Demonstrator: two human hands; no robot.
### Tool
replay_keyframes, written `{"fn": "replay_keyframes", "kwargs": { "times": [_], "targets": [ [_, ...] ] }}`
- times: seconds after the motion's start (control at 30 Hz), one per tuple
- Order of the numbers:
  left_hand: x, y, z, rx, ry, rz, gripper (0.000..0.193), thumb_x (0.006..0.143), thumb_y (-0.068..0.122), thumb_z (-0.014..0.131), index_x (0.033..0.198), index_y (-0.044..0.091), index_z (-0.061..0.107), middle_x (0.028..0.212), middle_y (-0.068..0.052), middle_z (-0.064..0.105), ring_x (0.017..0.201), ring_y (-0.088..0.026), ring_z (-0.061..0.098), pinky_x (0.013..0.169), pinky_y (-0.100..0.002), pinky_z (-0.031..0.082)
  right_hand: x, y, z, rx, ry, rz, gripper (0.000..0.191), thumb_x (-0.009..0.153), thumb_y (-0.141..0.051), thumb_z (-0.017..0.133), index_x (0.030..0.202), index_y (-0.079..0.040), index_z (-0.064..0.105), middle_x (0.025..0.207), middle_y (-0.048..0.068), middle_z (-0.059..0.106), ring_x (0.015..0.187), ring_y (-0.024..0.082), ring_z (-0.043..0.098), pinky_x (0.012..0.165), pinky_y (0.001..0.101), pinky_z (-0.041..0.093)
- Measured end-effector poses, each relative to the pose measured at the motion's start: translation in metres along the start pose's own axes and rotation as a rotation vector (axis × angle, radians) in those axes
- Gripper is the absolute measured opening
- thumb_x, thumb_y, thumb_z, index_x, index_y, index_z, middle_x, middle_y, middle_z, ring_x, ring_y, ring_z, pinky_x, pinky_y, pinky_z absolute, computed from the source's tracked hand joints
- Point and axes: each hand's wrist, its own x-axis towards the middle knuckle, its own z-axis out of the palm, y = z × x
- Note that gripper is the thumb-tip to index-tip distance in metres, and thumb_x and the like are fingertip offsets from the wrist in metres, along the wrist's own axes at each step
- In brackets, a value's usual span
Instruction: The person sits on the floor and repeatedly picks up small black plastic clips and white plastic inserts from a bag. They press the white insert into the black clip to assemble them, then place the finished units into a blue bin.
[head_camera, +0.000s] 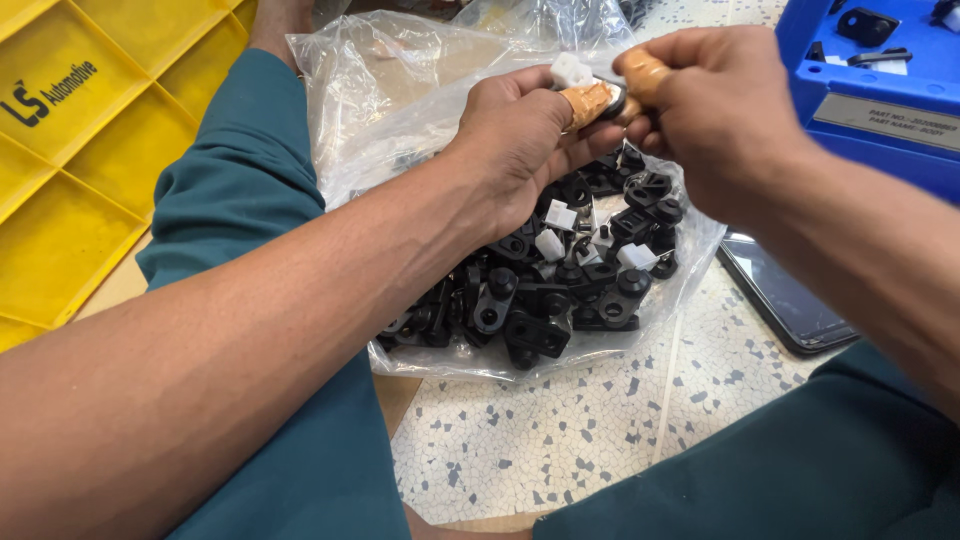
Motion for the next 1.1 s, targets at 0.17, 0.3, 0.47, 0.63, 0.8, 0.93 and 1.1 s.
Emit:
{"fn": "replay_keyframes", "kwargs": {
  "times": [0.17,0.3,0.47,0.63,0.8,0.93,1.1],
  "targets": [
    [-0.003,-0.001,-0.002,-0.008,-0.058,-0.01,0.017,0.099,-0.002,0.056,0.111,-0.01,0.063,0.105,-0.019,0.067,0.083,-0.017,0.07,0.077,-0.024,0.067,0.001,0.002,-0.01,-0.024,-0.087,0.031,0.025,0.099,-0.012,0.06,0.119,-0.001,0.072,0.085,0.004,0.071,0.064,0.006,0.063,0.057,0.0192,0.054],
    [-0.003,0.001,-0.007,0.038,-0.123,-0.025,0.018,0.098,-0.003,0.055,0.112,-0.008,0.065,0.106,-0.016,0.067,0.084,-0.015,0.07,0.078,-0.023,0.067,0.003,0.002,-0.012,0.01,-0.191,-0.019,0.026,0.098,-0.007,0.063,0.122,0.001,0.071,0.091,0.004,0.071,0.07,0.006,0.062,0.062,0.0206,0.053],
    [-0.002,0.004,-0.009,0.047,-0.167,-0.01,0.016,0.098,-0.004,0.057,0.11,-0.009,0.067,0.106,-0.017,0.069,0.083,-0.015,0.07,0.077,-0.023,0.066,0.002,-0.001,-0.015,-0.074,-0.163,-0.055,0.022,0.1,-0.011,0.065,0.119,0.0,0.071,0.092,0.007,0.071,0.071,0.01,0.065,0.062,0.0238,0.055],
    [-0.003,0.009,-0.005,0.173,-0.187,0.0,0.016,0.098,-0.004,0.059,0.109,-0.01,0.068,0.104,-0.019,0.069,0.082,-0.016,0.071,0.078,-0.024,0.067,0.003,-0.003,-0.016,0.04,-0.226,-0.077,0.022,0.101,-0.01,0.061,0.121,-0.001,0.068,0.104,0.005,0.072,0.086,0.009,0.071,0.074,0.023,0.06],
    [-0.003,0.016,-0.007,0.146,-0.263,-0.036,0.019,0.095,-0.007,0.057,0.109,-0.006,0.068,0.102,-0.016,0.071,0.081,-0.015,0.072,0.075,-0.023,0.067,0.003,-0.004,-0.013,0.098,-0.212,-0.095,0.021,0.106,-0.011,0.061,0.123,0.0,0.067,0.107,0.008,0.071,0.09,0.012,0.07,0.077,0.0264,0.059],
    [-0.003,0.019,-0.009,0.152,-0.27,-0.029,0.016,0.098,-0.004,0.056,0.109,-0.011,0.066,0.101,-0.02,0.073,0.082,-0.017,0.073,0.077,-0.024,0.069,0.0,-0.013,-0.015,0.17,-0.203,0.022,0.022,0.105,-0.013,0.055,0.121,-0.004,0.067,0.105,0.007,0.068,0.09,0.013,0.07,0.08,0.0293,0.062],
    [-0.005,0.022,-0.005,0.113,-0.235,-0.057,0.019,0.091,-0.006,0.061,0.109,-0.001,0.064,0.101,-0.019,0.071,0.084,-0.021,0.074,0.075,-0.026,0.069,0.01,-0.004,-0.045,0.162,-0.297,0.019,0.014,0.109,-0.014,0.06,0.119,-0.004,0.062,0.105,0.003,0.065,0.083,0.009,0.06,0.08,0.0248,0.056]
  ]
}}
